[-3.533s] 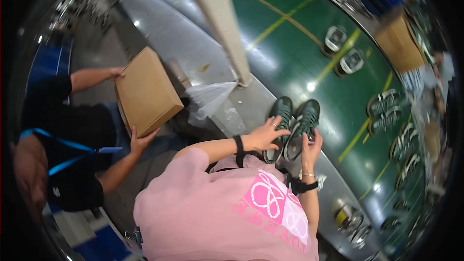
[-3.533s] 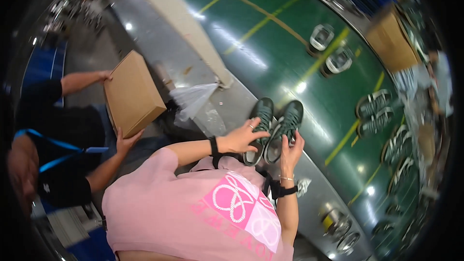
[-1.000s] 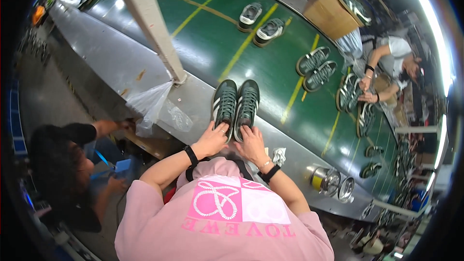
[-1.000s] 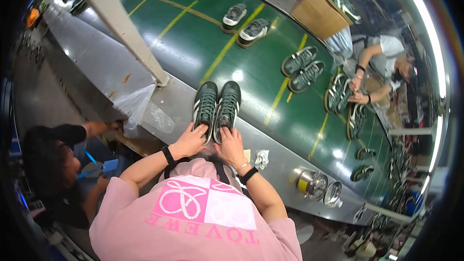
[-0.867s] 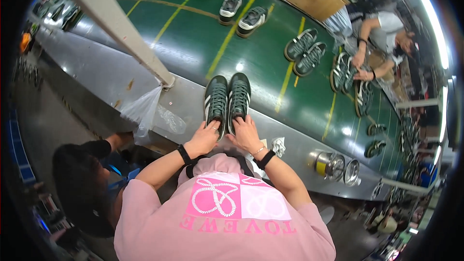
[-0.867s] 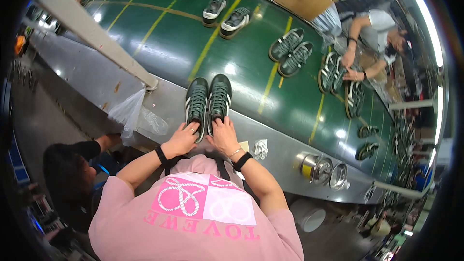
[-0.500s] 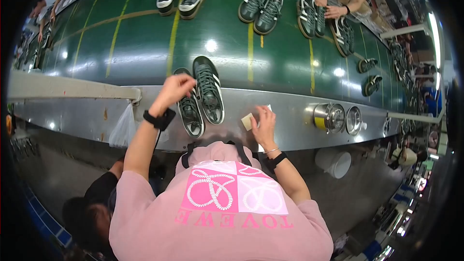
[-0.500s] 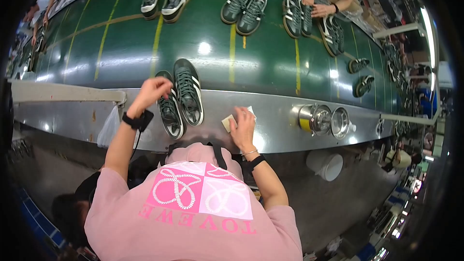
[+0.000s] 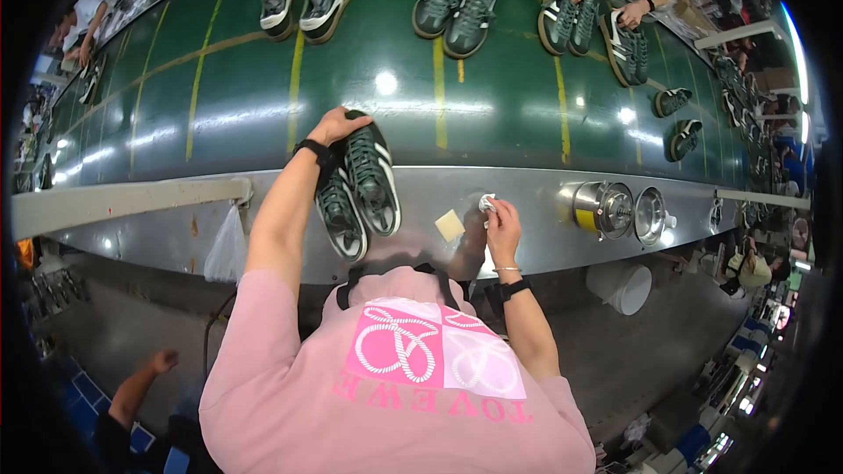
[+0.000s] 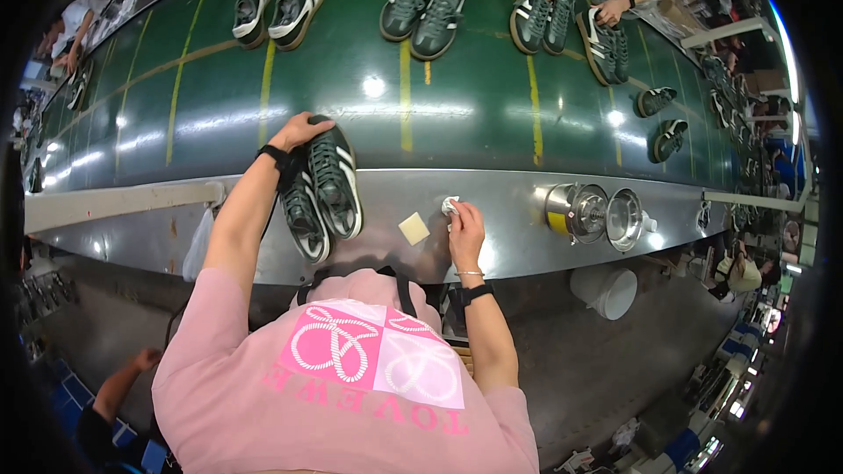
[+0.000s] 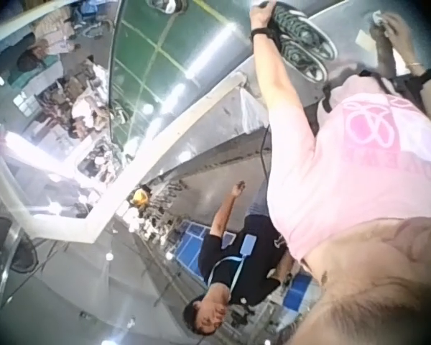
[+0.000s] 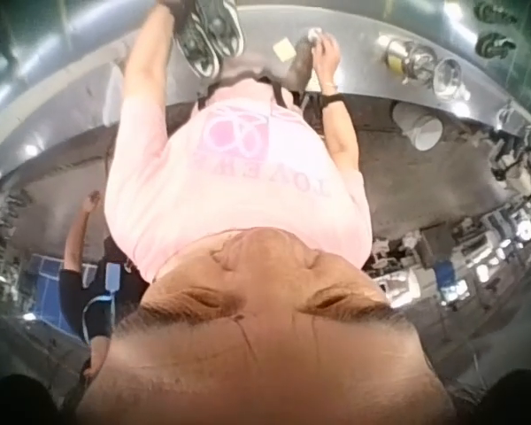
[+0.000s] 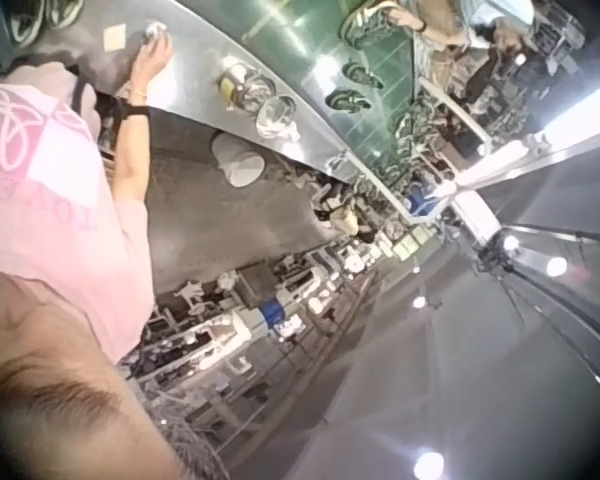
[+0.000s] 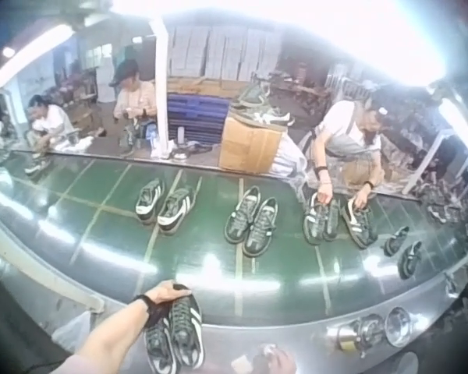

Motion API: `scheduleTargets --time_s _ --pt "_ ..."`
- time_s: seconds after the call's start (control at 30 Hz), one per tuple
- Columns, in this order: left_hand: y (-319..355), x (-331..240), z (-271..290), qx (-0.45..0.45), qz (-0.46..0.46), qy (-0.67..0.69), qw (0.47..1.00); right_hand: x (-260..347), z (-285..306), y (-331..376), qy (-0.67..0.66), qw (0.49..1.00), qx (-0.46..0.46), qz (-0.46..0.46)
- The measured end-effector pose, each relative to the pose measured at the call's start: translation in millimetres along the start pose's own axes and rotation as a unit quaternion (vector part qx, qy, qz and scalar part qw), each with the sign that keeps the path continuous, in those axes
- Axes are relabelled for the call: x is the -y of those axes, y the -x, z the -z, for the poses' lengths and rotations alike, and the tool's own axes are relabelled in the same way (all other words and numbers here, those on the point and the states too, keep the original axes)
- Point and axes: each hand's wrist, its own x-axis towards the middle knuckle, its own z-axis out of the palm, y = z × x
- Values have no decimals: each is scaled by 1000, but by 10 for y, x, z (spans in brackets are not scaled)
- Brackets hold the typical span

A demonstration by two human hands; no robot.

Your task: Inspecting and cleaning green sneakers on a factory conveyor belt.

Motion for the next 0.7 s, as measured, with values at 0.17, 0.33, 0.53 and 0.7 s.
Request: scheduleTargets --time_s 0.17,0.33,0.53,0.7 --pt "446 -267 -35 13 -30 265 964 344 910 -237 39 986 -159 24" --pt "832 -551 -8 -51 -91 322 941 106 1979 -597 200 923 -326 29" --pt "918 -1159 191 -229 -217 238 919 -532 2796 -842 265 931 -228 -111" --pt "887 -1265 27 -377 -264 161 873 -839 2796 -925 314 925 -167 -135"
